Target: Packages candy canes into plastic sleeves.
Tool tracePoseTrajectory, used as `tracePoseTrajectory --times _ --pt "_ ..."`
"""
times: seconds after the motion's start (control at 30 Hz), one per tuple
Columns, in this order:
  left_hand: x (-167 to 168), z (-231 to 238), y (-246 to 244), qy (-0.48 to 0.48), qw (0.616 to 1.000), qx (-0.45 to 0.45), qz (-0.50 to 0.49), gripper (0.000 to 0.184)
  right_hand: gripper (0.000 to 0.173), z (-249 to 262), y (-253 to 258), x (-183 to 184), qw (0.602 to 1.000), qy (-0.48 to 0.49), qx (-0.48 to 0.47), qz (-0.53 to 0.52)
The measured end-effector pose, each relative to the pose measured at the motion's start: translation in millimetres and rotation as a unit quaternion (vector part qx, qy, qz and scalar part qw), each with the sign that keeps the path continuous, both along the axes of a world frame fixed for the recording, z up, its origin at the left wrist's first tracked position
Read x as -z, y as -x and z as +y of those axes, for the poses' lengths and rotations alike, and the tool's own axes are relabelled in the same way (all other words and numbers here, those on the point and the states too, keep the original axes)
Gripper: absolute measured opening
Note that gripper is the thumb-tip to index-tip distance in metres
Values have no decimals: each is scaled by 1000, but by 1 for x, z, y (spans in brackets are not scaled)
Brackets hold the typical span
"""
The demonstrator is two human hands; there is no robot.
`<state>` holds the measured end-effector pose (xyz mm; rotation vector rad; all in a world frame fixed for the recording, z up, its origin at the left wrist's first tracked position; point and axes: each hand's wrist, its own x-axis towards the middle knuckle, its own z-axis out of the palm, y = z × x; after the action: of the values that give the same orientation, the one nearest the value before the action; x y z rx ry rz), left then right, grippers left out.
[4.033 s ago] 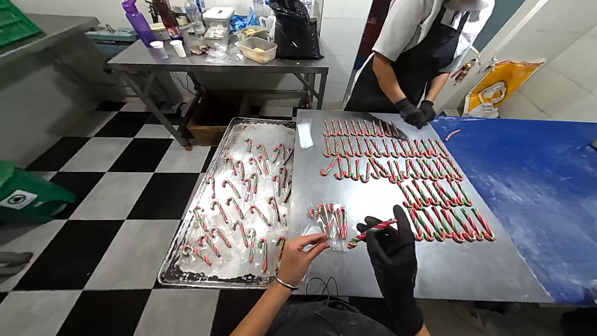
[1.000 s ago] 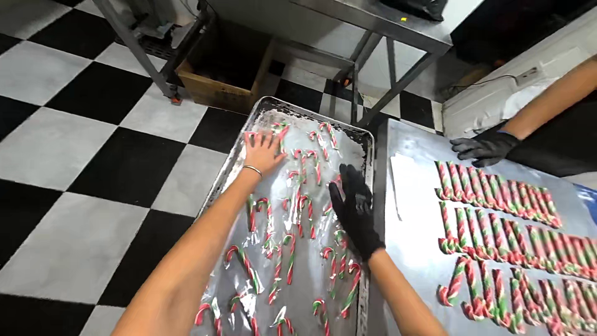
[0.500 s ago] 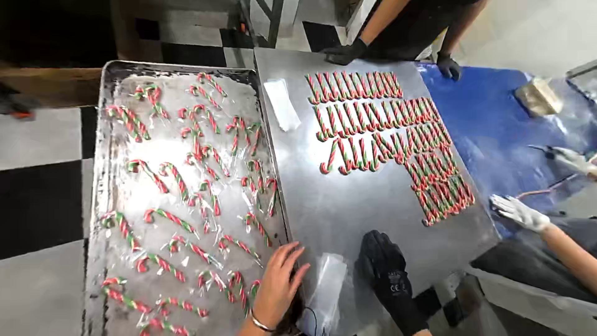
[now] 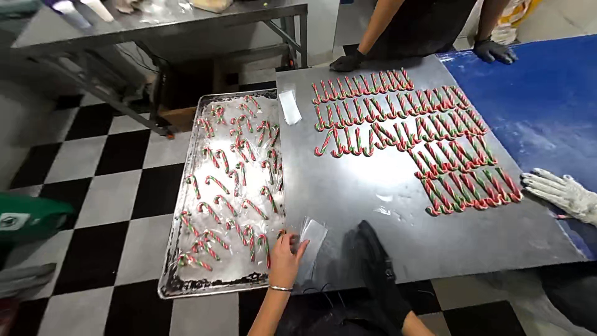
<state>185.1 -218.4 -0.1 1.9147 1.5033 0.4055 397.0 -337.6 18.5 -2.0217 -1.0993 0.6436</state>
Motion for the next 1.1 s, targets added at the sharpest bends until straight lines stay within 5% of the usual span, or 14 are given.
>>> tracePoseTrajectory --times 0.07,0.17,0.27,0.4,0.53,0.63,0.7,0.77,0.87,0.93,1.0,1.1 --pt "-6 -8 -5 38 999 -2 36 53 48 7 29 5 982 -1 -22 188" --pt "-15 -7 -13 114 992 -24 51 51 52 31 54 9 967 -15 -62 247" --pt "-10 1 -9 140 988 -64 10 36 47 36 28 1 993 -7 -43 106" --pt "-22 -5 -18 -32 999 -34 -3 69 50 22 -81 -5 987 11 55 -153" --pt "-37 17 -113 -71 983 165 -40 51 45 4 -130 -7 977 -31 164 -130" --pt "-11 36 -206 -28 931 363 -23 60 42 -6 -113 -12 977 -20 194 -91" --pt "7 45 -240 -15 894 448 -6 42 41 -15 -101 -15 982 -28 155 -108" --pt "2 47 -246 -11 895 444 -43 28 46 -22 -104 -23 973 -48 110 -196" --pt "-53 41 -223 56 896 413 -156 31 81 -19 -124 -50 956 -71 34 -282" --pt "-92 28 -197 121 878 404 -225 32 87 -15 -124 -69 984 -58 -31 -168" --pt "-116 19 -171 176 877 364 -261 33 64 -12 -115 -87 995 -34 -77 56" --pt "-131 5 -140 250 879 251 -319 34 51 -11 -88 -101 951 -31 -73 298"
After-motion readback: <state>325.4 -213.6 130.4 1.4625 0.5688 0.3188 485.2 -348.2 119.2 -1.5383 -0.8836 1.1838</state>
